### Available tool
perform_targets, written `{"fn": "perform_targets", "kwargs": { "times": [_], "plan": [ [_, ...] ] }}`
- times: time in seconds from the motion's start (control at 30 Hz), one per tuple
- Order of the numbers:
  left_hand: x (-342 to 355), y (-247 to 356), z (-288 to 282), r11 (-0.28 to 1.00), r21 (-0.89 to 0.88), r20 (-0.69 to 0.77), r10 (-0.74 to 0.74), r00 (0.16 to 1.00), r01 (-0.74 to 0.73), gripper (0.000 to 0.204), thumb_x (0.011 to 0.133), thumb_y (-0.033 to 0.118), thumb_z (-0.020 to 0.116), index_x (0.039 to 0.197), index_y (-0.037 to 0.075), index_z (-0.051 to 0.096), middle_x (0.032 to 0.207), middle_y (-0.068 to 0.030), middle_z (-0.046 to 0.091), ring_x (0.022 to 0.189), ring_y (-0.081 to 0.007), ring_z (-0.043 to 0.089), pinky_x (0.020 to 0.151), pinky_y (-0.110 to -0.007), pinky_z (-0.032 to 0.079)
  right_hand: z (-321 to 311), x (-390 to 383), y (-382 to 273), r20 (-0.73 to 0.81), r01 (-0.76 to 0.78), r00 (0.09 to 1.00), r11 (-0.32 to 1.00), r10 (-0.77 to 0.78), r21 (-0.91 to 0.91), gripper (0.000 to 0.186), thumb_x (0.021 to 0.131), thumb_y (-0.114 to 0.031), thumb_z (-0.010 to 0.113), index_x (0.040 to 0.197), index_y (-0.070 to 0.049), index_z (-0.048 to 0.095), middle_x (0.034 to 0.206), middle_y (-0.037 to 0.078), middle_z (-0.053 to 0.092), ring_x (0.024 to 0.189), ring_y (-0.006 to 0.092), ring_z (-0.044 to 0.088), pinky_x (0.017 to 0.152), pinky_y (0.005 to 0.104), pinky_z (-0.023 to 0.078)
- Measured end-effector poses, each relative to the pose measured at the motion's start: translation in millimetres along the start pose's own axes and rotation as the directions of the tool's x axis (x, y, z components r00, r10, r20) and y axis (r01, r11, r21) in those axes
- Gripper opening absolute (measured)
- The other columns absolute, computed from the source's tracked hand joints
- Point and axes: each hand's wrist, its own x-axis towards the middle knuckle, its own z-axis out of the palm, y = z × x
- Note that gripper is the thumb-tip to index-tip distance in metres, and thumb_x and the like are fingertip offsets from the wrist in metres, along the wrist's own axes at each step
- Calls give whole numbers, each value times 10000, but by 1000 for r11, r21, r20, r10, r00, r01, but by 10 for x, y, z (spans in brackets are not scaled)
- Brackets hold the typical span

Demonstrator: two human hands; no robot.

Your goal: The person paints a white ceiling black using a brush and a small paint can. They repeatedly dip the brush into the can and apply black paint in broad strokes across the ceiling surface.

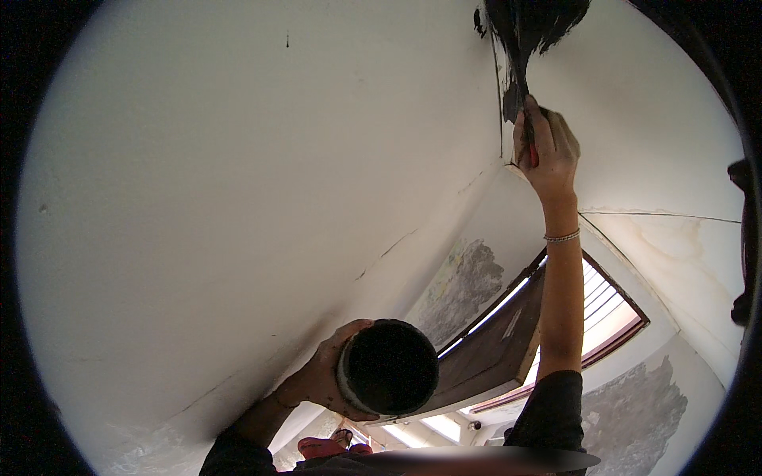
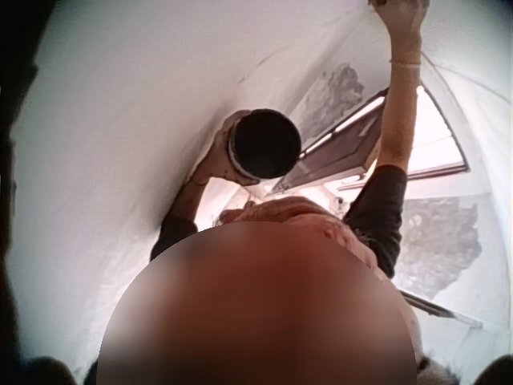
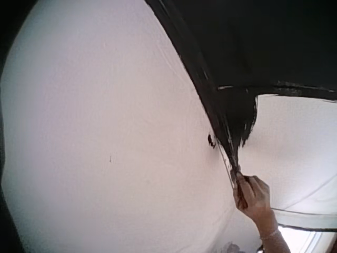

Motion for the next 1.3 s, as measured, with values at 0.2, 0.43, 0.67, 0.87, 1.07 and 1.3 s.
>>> {"fn": "perform_targets", "kwargs": {
  "times": [0.2, 0.43, 0.67, 0.87, 1.07, 1.3],
  "plan": [
    [-76, 42, 34, 1000, -15, 4, -21, 1000, 21, 1397, 414, 349, 1045, 1552, 93, 275, 1501, -156, 459, 1396, -324, 468, 1198, -461, 349, 203, -912, 145, 221, -220, 950, 975, 220, -24, 257, 901, -70, 703, 1138, 22, 668, 841, 161, 676, 712, 299, 671, 603, 395, 558],
    [-40, 46, 16, 1000, 2, 5, 19, 1000, -19, 1403, 428, 346, 1045, 1556, 104, 247, 1491, -175, 468, 1407, -334, 459, 1201, -466, 344, -85, -640, -106, 75, -238, 969, 971, 237, 7, 258, 896, -75, 722, 1143, -7, 696, 848, 132, 693, 735, 256, 688, 626, 352, 572],
    [4, 59, 28, 1000, -4, 10, 20, 1000, -20, 1418, 413, 337, 1050, 1556, 106, 244, 1499, -174, 454, 1411, -336, 449, 1201, -479, 338, -98, 182, -172, -108, 13, 994, 1000, -15, -16, 309, 863, -71, 754, 1161, -18, 696, 840, 115, 693, 676, 208, 668, 557, 319, 557],
    [4, 89, 25, 999, 0, 9, 36, 999, -36, 1430, 400, 330, 1055, 1555, 107, 241, 1505, -174, 442, 1414, -337, 441, 1201, -490, 332, 202, -429, -11, 14, -93, 996, 995, 94, -31, 326, 872, -65, 716, 1187, 3, 665, 828, 155, 685, 663, 265, 663, 557, 359, 557],
    [-34, 147, 53, 999, 2, 4, 51, 999, -51, 1443, 387, 322, 1059, 1555, 108, 238, 1512, -173, 430, 1417, -339, 433, 1201, -501, 326, 98, -807, -7, 174, -276, 945, 961, 275, -20, 273, 896, -68, 701, 1161, -4, 678, 862, 161, 698, 704, 294, 684, 603, 388, 572],
    [-18, 160, 34, 999, 5, 11, 52, 999, -52, 1458, 372, 313, 1064, 1554, 109, 235, 1519, -173, 416, 1421, -341, 423, 1202, -514, 320, -348, -145, -210, -112, -133, 984, 991, 136, 35, 291, 867, -44, 751, 1154, -16, 707, 915, 131, 729, 735, 218, 704, 637, 319, 583]
  ]
}}
